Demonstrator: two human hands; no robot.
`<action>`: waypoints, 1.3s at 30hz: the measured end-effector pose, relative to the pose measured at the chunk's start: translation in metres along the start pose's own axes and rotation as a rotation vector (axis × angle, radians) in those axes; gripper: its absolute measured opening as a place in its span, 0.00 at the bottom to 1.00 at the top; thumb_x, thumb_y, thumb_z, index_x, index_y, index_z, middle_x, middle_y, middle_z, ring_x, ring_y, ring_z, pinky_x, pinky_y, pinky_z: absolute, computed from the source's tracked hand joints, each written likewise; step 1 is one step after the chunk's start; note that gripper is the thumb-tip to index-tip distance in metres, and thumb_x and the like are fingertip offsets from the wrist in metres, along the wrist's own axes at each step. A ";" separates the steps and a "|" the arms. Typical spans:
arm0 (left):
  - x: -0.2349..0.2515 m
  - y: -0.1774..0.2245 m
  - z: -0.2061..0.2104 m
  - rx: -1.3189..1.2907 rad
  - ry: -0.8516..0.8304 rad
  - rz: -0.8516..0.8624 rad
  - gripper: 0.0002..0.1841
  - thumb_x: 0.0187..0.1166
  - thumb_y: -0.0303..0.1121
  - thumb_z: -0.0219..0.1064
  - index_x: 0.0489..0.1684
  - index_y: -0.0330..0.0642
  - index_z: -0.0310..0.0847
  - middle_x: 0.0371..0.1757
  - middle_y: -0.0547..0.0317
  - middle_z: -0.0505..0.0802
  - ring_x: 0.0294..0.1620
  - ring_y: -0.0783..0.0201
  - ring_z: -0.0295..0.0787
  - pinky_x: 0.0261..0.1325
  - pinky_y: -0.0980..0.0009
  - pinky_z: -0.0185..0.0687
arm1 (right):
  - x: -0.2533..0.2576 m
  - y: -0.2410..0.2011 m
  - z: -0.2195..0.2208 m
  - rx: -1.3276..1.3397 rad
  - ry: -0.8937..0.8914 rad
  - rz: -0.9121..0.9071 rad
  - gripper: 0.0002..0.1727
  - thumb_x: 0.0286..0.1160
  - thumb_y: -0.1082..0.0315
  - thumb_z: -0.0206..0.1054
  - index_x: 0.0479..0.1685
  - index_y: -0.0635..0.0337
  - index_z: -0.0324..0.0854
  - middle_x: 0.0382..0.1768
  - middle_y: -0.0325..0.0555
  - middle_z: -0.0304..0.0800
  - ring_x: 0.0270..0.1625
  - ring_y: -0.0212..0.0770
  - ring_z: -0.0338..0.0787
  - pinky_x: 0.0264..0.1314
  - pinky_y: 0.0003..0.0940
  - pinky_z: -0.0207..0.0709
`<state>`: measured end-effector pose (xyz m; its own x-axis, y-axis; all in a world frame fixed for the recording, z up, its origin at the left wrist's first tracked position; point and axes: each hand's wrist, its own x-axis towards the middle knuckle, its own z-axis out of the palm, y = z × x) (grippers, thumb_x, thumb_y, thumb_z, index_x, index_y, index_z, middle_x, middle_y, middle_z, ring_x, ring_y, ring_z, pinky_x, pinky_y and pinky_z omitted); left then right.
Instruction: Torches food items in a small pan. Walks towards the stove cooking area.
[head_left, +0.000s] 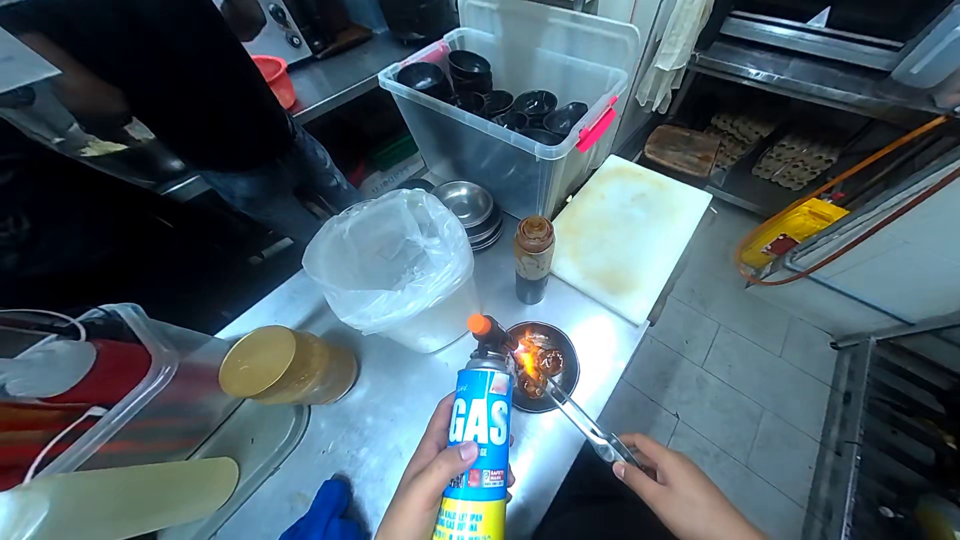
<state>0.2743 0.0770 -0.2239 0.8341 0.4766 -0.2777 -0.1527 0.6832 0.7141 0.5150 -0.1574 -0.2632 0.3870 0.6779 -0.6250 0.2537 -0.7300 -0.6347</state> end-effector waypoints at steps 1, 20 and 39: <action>0.000 0.000 0.000 0.004 0.002 -0.004 0.43 0.74 0.40 0.73 0.86 0.44 0.46 0.59 0.28 0.86 0.46 0.33 0.93 0.41 0.42 0.94 | 0.000 0.000 0.000 0.001 0.004 0.000 0.26 0.81 0.45 0.65 0.72 0.46 0.80 0.44 0.40 0.95 0.42 0.41 0.93 0.50 0.50 0.86; -0.006 -0.004 -0.005 -0.005 0.017 -0.009 0.43 0.74 0.41 0.73 0.86 0.45 0.47 0.57 0.28 0.87 0.45 0.33 0.93 0.41 0.41 0.94 | 0.001 0.001 -0.002 -0.014 0.036 0.005 0.26 0.79 0.45 0.66 0.72 0.46 0.80 0.44 0.38 0.95 0.40 0.39 0.93 0.48 0.47 0.86; -0.006 -0.004 -0.002 -0.011 -0.016 0.018 0.43 0.74 0.41 0.73 0.86 0.45 0.46 0.58 0.28 0.87 0.46 0.33 0.93 0.42 0.41 0.94 | -0.016 0.005 -0.010 0.728 -0.183 0.062 0.11 0.84 0.61 0.59 0.54 0.58 0.74 0.29 0.43 0.88 0.23 0.32 0.83 0.24 0.25 0.76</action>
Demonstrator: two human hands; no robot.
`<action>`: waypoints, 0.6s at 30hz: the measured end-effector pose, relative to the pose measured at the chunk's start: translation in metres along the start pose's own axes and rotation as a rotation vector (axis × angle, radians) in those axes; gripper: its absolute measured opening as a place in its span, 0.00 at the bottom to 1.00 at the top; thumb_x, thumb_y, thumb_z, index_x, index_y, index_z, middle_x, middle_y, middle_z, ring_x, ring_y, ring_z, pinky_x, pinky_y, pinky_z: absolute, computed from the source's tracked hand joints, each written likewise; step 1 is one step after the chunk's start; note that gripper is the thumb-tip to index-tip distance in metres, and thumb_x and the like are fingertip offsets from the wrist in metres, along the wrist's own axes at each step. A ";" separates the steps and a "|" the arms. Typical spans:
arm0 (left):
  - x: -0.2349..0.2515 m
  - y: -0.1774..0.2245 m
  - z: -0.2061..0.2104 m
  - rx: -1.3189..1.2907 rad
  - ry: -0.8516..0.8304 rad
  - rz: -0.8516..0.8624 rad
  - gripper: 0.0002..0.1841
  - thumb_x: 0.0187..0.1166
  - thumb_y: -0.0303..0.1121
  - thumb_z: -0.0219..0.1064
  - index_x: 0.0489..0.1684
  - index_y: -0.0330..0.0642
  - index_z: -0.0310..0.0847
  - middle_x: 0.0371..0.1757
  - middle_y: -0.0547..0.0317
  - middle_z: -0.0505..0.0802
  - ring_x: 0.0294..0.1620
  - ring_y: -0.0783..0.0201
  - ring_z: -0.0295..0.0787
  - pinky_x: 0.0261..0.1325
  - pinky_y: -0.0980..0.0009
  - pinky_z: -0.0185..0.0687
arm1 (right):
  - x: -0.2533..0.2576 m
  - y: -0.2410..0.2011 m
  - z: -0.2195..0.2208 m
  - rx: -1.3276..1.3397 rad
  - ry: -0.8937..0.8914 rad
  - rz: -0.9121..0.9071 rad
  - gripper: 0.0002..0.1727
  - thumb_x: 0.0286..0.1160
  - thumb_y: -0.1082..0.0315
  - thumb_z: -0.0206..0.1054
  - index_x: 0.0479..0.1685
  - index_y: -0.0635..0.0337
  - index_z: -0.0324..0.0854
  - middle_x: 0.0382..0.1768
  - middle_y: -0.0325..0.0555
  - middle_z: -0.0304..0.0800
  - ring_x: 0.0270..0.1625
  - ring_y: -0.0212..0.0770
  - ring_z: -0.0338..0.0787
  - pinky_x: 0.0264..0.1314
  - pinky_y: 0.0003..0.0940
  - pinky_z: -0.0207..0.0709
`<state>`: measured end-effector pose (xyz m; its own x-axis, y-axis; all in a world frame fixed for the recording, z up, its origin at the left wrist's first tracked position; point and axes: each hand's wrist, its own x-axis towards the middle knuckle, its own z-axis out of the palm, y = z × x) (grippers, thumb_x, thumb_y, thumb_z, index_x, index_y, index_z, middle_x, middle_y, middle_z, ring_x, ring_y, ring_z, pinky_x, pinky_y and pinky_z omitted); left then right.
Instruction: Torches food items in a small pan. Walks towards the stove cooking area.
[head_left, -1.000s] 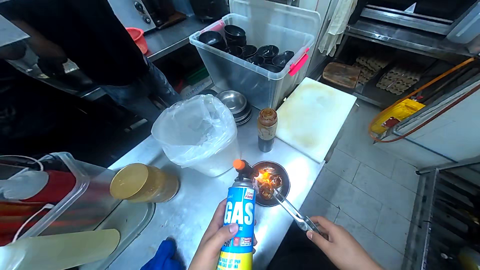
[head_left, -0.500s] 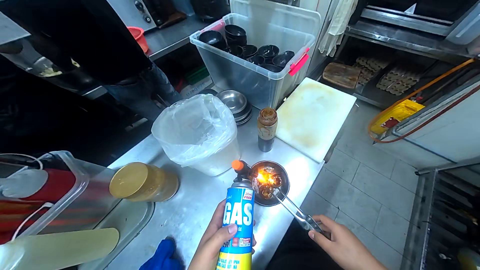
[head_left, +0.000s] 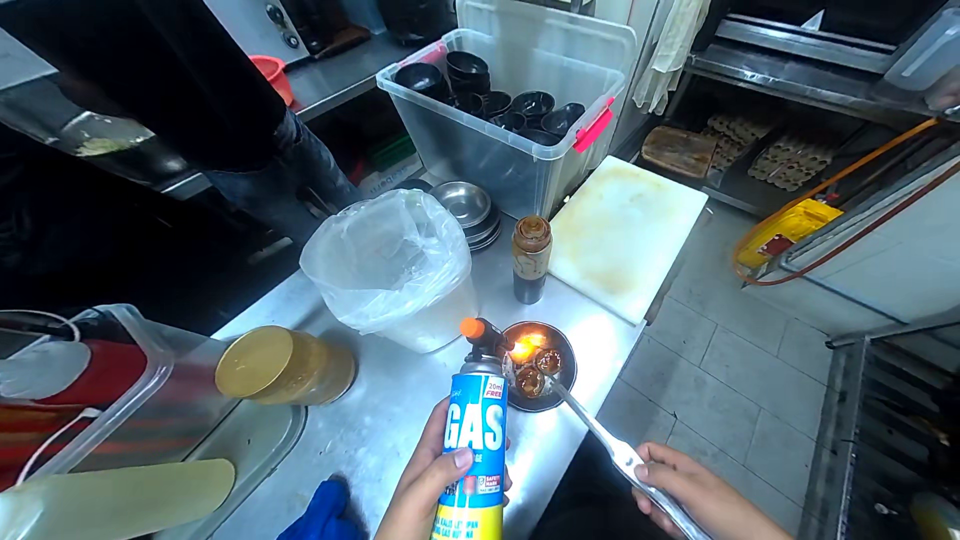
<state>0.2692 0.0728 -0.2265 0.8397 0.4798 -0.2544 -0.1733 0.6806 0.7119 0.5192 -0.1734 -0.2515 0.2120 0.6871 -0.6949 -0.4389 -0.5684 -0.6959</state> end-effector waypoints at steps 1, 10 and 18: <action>0.000 0.000 0.001 0.003 -0.002 -0.002 0.43 0.74 0.40 0.73 0.86 0.45 0.46 0.58 0.28 0.87 0.46 0.33 0.93 0.42 0.42 0.94 | -0.001 0.000 0.003 0.100 -0.021 0.028 0.10 0.86 0.60 0.56 0.53 0.57 0.73 0.28 0.43 0.87 0.22 0.31 0.82 0.22 0.24 0.75; 0.000 -0.002 0.005 0.023 -0.036 0.007 0.41 0.75 0.39 0.71 0.85 0.44 0.48 0.58 0.29 0.87 0.46 0.34 0.93 0.42 0.42 0.94 | 0.034 0.017 0.022 0.265 0.086 0.020 0.12 0.89 0.60 0.52 0.55 0.58 0.72 0.27 0.45 0.84 0.18 0.32 0.79 0.18 0.24 0.73; -0.006 0.000 0.003 0.051 0.007 0.014 0.42 0.75 0.41 0.71 0.86 0.44 0.46 0.58 0.29 0.87 0.45 0.34 0.93 0.41 0.42 0.94 | 0.044 0.029 0.012 0.057 0.196 -0.127 0.10 0.82 0.67 0.61 0.55 0.61 0.77 0.27 0.46 0.88 0.20 0.33 0.81 0.21 0.26 0.74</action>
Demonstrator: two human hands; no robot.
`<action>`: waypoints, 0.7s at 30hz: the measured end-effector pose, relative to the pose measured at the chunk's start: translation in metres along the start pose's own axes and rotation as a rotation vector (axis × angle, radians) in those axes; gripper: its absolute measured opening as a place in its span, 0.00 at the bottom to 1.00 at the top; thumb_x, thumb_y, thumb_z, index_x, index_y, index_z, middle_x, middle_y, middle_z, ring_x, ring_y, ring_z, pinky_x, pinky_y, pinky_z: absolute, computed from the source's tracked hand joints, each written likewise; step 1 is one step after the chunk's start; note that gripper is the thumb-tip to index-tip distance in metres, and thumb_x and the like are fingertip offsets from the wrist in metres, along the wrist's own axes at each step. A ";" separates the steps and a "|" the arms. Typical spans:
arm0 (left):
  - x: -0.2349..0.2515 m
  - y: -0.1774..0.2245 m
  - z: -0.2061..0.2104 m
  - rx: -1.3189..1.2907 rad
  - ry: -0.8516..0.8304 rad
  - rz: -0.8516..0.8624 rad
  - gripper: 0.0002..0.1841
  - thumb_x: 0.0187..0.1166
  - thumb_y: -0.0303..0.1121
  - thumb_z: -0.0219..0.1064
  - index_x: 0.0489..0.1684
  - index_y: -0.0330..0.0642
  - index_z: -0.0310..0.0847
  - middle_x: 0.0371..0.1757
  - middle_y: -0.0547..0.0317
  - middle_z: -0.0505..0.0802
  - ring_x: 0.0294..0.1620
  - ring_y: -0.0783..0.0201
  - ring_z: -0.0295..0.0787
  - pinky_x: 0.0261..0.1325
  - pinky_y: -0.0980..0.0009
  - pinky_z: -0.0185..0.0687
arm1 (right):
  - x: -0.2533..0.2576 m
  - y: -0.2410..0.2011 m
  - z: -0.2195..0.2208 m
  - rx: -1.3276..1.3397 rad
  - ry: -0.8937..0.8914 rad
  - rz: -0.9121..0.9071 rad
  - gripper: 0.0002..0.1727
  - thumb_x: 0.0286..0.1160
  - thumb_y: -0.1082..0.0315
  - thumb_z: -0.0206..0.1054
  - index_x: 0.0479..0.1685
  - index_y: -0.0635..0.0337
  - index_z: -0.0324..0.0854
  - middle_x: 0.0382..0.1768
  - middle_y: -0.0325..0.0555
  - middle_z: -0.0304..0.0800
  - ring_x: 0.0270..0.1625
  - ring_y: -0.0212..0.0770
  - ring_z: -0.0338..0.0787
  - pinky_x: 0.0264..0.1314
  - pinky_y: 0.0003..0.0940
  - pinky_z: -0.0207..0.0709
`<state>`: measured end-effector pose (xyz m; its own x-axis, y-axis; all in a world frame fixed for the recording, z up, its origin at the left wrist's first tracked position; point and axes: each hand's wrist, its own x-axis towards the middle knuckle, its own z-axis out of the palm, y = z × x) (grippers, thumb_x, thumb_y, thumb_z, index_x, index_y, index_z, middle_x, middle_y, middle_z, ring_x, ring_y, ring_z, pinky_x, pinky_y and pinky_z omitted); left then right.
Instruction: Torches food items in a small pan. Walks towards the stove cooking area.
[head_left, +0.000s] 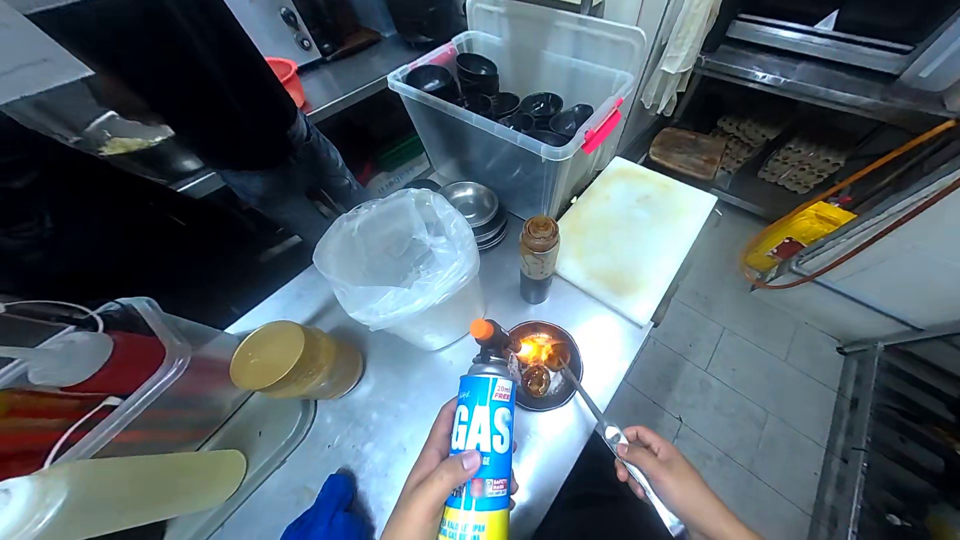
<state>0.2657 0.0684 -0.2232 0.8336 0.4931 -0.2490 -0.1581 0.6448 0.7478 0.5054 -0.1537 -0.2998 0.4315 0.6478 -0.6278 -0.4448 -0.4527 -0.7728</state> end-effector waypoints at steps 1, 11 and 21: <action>0.000 0.000 0.000 -0.001 0.004 -0.003 0.43 0.74 0.41 0.71 0.86 0.44 0.46 0.58 0.29 0.87 0.46 0.34 0.93 0.41 0.42 0.94 | -0.002 -0.002 -0.002 -0.125 0.038 -0.042 0.11 0.81 0.66 0.62 0.56 0.60 0.78 0.27 0.44 0.88 0.21 0.34 0.82 0.22 0.27 0.75; 0.004 -0.001 0.002 -0.023 -0.039 -0.011 0.41 0.75 0.39 0.71 0.86 0.44 0.48 0.59 0.29 0.87 0.46 0.34 0.93 0.42 0.42 0.94 | -0.018 -0.014 -0.012 -1.513 0.393 -0.631 0.11 0.67 0.60 0.71 0.44 0.55 0.86 0.27 0.49 0.88 0.30 0.54 0.92 0.28 0.51 0.85; 0.007 -0.001 0.002 -0.011 -0.042 -0.017 0.41 0.76 0.39 0.70 0.86 0.44 0.48 0.60 0.29 0.86 0.46 0.34 0.93 0.42 0.42 0.94 | -0.016 -0.028 -0.007 -1.546 0.302 -0.558 0.09 0.72 0.59 0.67 0.44 0.50 0.86 0.27 0.46 0.90 0.31 0.51 0.93 0.28 0.50 0.84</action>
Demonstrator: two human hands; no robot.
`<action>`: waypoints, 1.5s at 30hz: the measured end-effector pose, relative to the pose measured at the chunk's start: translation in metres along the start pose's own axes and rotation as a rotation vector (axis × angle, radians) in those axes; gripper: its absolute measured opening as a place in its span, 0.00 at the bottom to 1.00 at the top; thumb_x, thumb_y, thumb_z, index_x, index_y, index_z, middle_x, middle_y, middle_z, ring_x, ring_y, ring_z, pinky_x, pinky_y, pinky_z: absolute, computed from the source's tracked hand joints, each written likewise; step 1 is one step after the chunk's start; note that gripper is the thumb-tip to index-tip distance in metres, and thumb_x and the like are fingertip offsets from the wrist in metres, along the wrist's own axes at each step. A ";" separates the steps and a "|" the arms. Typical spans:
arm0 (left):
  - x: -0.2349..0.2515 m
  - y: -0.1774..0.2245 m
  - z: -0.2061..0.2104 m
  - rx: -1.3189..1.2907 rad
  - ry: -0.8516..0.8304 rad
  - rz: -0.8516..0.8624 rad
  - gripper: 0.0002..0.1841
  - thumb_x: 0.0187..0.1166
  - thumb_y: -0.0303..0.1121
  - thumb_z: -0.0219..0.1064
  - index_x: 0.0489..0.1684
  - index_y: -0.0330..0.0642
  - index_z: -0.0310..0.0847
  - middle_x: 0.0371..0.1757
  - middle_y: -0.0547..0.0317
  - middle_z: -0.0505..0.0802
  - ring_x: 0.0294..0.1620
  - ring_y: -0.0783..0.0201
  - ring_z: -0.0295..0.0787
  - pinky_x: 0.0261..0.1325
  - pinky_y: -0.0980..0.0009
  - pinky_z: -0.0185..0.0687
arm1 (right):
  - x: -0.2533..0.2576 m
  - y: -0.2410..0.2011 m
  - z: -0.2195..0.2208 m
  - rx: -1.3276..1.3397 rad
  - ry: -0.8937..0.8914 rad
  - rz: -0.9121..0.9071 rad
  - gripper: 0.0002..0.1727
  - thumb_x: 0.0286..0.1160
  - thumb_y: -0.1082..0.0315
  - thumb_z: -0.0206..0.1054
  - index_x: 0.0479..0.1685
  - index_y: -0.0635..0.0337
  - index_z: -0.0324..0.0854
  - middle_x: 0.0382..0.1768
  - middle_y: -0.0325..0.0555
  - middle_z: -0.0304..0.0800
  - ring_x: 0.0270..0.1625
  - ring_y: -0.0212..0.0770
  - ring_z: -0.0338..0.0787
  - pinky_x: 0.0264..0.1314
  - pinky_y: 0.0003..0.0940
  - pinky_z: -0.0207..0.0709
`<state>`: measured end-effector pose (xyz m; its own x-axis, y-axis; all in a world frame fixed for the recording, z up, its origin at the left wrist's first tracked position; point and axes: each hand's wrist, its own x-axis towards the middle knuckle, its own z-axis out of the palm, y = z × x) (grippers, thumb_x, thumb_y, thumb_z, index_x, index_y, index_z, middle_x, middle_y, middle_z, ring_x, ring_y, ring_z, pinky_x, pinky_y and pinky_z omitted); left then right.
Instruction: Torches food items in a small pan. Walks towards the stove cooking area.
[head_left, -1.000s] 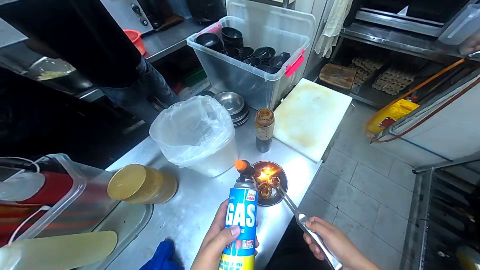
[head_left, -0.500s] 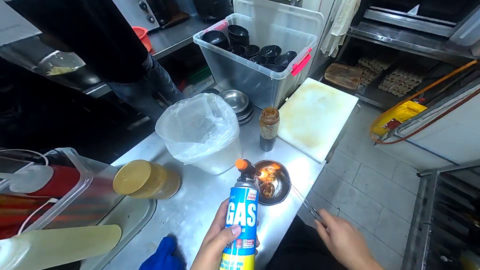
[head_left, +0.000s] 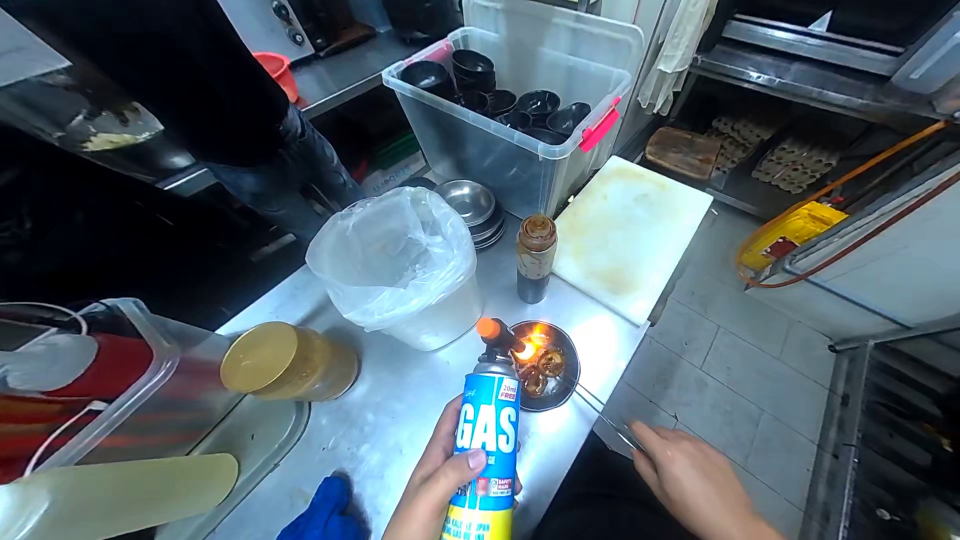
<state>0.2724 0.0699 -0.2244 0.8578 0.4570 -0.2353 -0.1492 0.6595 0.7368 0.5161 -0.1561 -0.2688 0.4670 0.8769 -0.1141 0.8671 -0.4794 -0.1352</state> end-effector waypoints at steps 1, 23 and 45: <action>0.000 0.000 0.000 -0.005 -0.002 -0.002 0.41 0.75 0.39 0.70 0.86 0.44 0.48 0.60 0.29 0.86 0.46 0.34 0.93 0.42 0.42 0.94 | 0.003 0.000 0.002 -0.001 -0.009 0.010 0.08 0.72 0.59 0.67 0.42 0.50 0.86 0.26 0.46 0.89 0.31 0.51 0.93 0.27 0.50 0.84; 0.003 -0.003 0.002 -0.024 -0.026 -0.012 0.42 0.75 0.39 0.72 0.86 0.44 0.47 0.60 0.27 0.86 0.46 0.33 0.92 0.42 0.42 0.94 | 0.019 -0.015 0.023 -0.120 -0.070 0.076 0.21 0.87 0.55 0.53 0.71 0.44 0.84 0.26 0.48 0.90 0.29 0.52 0.93 0.27 0.47 0.83; 0.015 -0.008 0.014 -0.026 -0.135 -0.055 0.40 0.77 0.38 0.68 0.87 0.45 0.47 0.59 0.28 0.86 0.48 0.34 0.92 0.44 0.43 0.93 | -0.019 0.021 -0.022 0.547 -0.203 0.299 0.29 0.89 0.47 0.52 0.84 0.48 0.72 0.36 0.51 0.93 0.34 0.52 0.91 0.40 0.61 0.83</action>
<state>0.2938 0.0629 -0.2251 0.9230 0.3364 -0.1868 -0.1110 0.6975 0.7079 0.5287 -0.1822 -0.2476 0.5860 0.7044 -0.4006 0.4667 -0.6975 -0.5438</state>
